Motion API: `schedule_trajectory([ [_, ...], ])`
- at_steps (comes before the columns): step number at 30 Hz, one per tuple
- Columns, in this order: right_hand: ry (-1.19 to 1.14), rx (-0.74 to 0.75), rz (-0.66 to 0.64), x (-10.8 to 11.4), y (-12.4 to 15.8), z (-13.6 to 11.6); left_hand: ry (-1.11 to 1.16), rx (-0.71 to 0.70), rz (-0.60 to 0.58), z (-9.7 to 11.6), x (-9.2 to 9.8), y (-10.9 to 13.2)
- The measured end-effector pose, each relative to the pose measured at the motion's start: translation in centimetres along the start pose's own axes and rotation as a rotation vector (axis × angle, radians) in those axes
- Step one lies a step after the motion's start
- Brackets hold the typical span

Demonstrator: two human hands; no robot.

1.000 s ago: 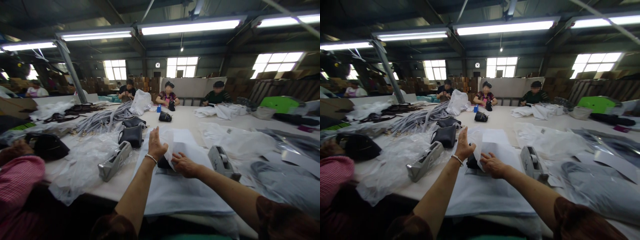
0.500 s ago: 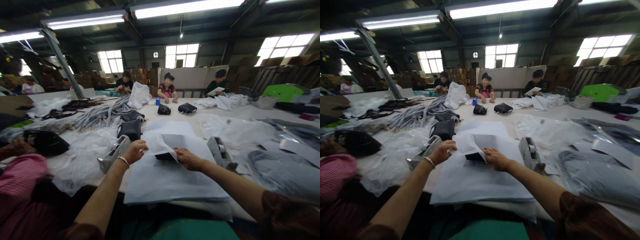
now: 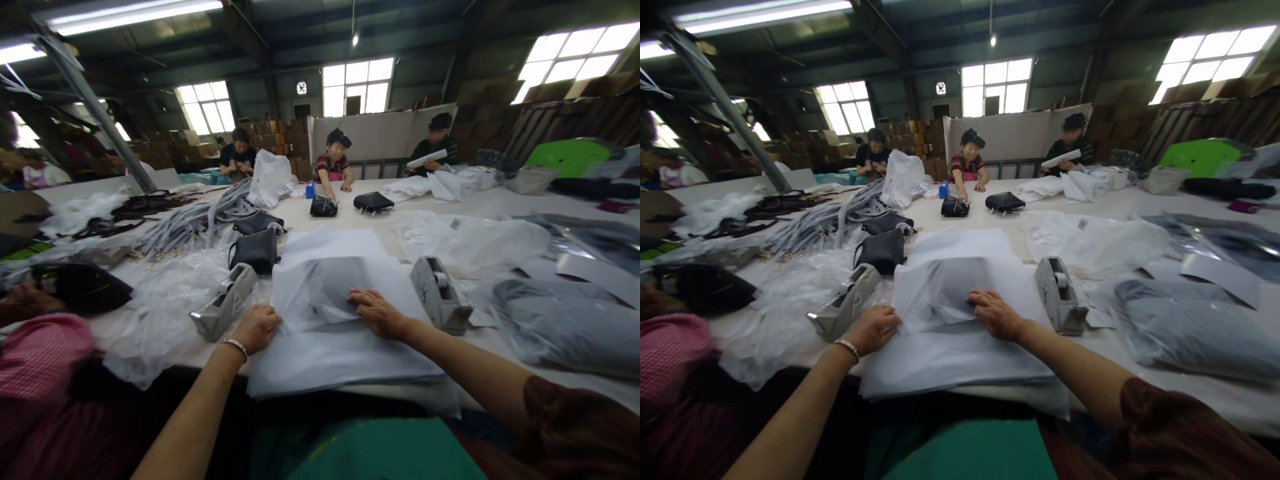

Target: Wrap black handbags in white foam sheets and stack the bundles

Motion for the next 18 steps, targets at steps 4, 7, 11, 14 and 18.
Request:
schedule_trajectory([
  [4,0.038,-0.001,-0.041,-0.5,0.3,0.1,-0.031,-0.017,-0.087,0.6,4.8,-1.6],
  [7,0.047,0.006,-0.067,-1.0,0.0,0.0,-0.057,-0.002,0.112,2.4,10.9,-5.1],
  [11,0.055,0.022,-0.090,-1.3,-0.5,-0.4,0.026,-0.101,0.183,8.5,12.0,-11.9],
  [14,0.078,0.021,-0.108,-1.4,-0.8,-0.7,0.184,-0.134,0.059,12.6,7.5,-16.3],
  [18,0.114,0.043,-0.092,-1.1,-0.6,-1.2,0.177,-0.034,0.112,13.8,2.1,-17.8],
])
Point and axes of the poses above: each hand's wrist, its own y-axis away from the middle knuckle, its own x-axis out of the back of the hand, z = x × y, the point moved 8 cm from there along -y, towards the middle knuckle, and after that the axes turned 12 degrees about -y, right-handed, at the moved point
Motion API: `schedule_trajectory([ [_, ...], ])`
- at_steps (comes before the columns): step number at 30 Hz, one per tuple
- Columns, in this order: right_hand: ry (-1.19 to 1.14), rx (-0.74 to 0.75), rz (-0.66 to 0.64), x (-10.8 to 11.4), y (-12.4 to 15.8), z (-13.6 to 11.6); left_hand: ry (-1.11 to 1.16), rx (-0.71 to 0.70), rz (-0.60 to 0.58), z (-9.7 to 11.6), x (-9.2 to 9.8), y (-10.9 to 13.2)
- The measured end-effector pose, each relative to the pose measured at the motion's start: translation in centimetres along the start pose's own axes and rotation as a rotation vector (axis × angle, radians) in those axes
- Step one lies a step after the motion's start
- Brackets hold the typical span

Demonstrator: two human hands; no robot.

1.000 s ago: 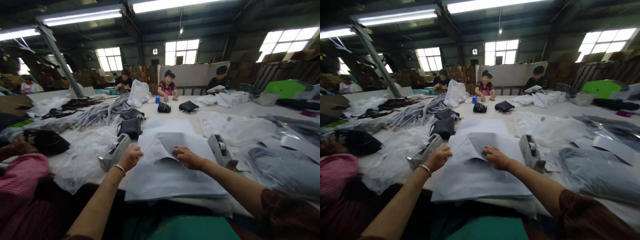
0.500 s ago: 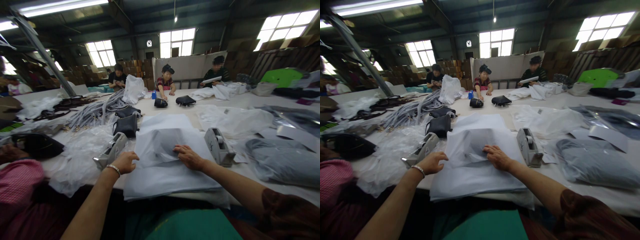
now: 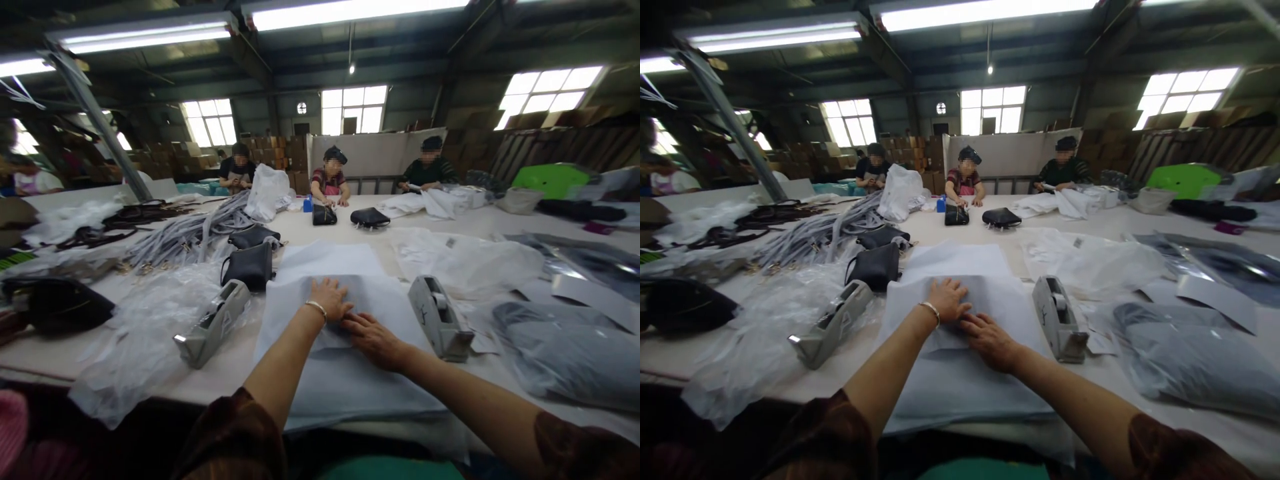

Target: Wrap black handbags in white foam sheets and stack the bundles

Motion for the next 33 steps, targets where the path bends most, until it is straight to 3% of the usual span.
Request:
schedule_trajectory([
  [2,-0.009,0.019,0.013,0.6,0.1,-0.4,-0.042,0.035,0.028,-0.9,-1.8,1.1],
  [5,-0.105,0.021,0.056,2.5,-0.9,-0.3,-0.109,0.042,0.055,-1.9,-3.2,2.6],
  [9,-0.128,-0.145,0.218,4.9,-3.9,3.3,-0.131,0.043,0.038,-1.9,-3.1,3.0],
  [11,-0.088,-0.304,0.260,4.0,-4.6,6.5,-0.126,0.053,0.047,-1.7,-2.6,3.1],
  [13,-0.086,-0.433,0.266,1.6,-4.1,9.6,-0.125,0.054,0.046,-1.4,-2.1,3.5],
  [17,-0.134,-0.475,0.266,-2.3,-1.6,12.9,-0.121,0.038,0.001,-1.3,-1.8,5.0],
  [19,-0.128,-0.480,0.261,-2.2,-0.7,13.5,-0.099,0.063,-0.013,-1.8,-1.8,5.8],
  [22,-0.044,-0.524,0.281,0.8,-1.4,14.3,-0.066,0.088,-0.038,-2.5,-2.1,6.3],
  [25,0.058,-0.479,0.332,4.7,-5.3,15.4,-0.023,0.077,-0.046,-3.1,-2.6,6.3],
  [28,0.008,-0.343,0.353,6.1,-12.4,17.1,0.012,0.063,-0.035,-3.6,-3.0,6.2],
  [30,-0.063,-0.260,0.330,5.4,-18.2,18.2,0.017,0.044,-0.031,-3.9,-3.3,6.2],
  [33,-0.124,-0.194,0.177,2.2,-27.2,19.3,0.002,0.015,-0.004,-4.4,-4.5,6.0],
])
Point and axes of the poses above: each hand's wrist, its own y-axis away from the middle knuckle, its own x-axis out of the back of the hand, z = x × y, the point moved 8 cm from there along -y, towards the middle knuckle, and after that the axes turned 12 degrees about -y, right-handed, at the moved point
